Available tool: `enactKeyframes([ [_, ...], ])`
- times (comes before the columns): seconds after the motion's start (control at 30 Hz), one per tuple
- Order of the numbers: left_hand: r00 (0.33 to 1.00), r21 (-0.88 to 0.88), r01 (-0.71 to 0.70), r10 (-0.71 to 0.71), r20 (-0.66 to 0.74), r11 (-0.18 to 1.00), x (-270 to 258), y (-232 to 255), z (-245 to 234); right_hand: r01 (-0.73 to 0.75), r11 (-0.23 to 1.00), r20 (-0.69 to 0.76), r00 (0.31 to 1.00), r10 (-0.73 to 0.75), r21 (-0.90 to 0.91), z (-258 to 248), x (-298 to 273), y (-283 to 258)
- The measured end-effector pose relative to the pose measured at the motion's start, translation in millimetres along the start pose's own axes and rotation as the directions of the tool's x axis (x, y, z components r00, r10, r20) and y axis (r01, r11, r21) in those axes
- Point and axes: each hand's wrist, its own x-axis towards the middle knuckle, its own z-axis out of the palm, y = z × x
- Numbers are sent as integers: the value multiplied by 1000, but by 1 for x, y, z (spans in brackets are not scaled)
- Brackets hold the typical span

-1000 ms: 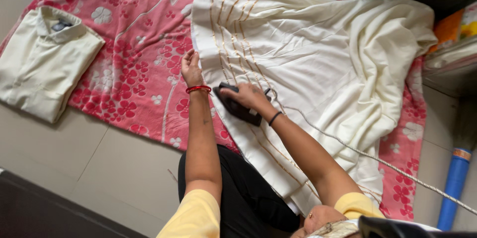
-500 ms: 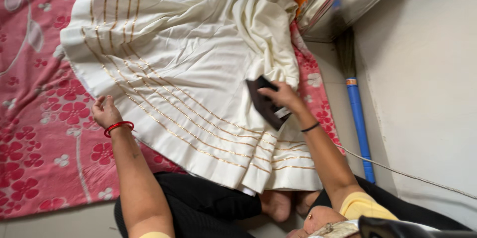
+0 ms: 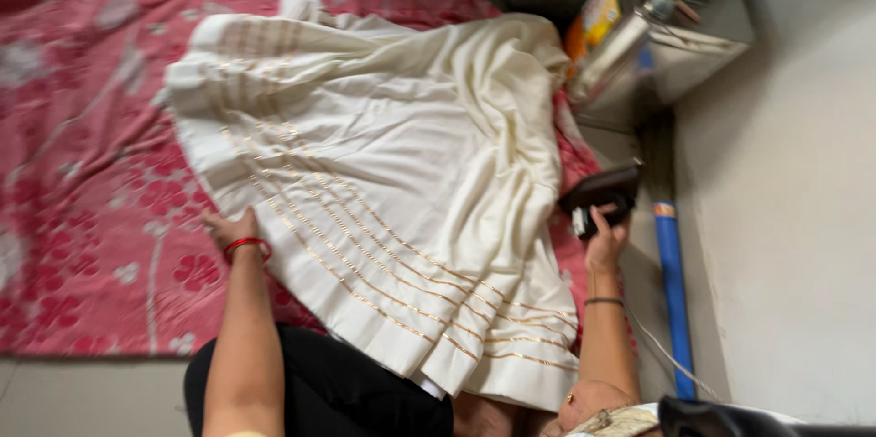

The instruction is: The person irons a white cloth with gold stripes laid out on a pink floral blanket on the floor. They use a black electric iron to smooth the fabric, periodically lifting and repositioning the cloth to access different sections.

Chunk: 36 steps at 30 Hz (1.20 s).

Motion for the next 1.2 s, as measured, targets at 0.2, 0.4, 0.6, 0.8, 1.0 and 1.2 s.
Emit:
enactKeyframes([
  [0.2,973,-203,220,-199,121,954,-20,10,-4,51,997,-148,987,-60,-65,0,-27,10],
  [0.4,937,-288,334,-281,209,898,-35,9,-17,-28,954,-404,909,-100,-298,21,-59,9],
  [0.6,945,-268,311,-265,194,912,-38,10,-18,-312,928,-737,673,64,-204,58,-89,23],
  [0.8,975,-82,138,-121,186,987,-42,8,-7,296,704,304,945,-119,-645,172,-77,77],
  [1.0,923,-191,147,-65,379,971,-30,-1,-6,240,110,249,965,83,-965,236,-27,91],
  [1.2,806,-454,218,103,583,864,-27,8,-7,262,288,344,894,286,-921,237,1,102],
])
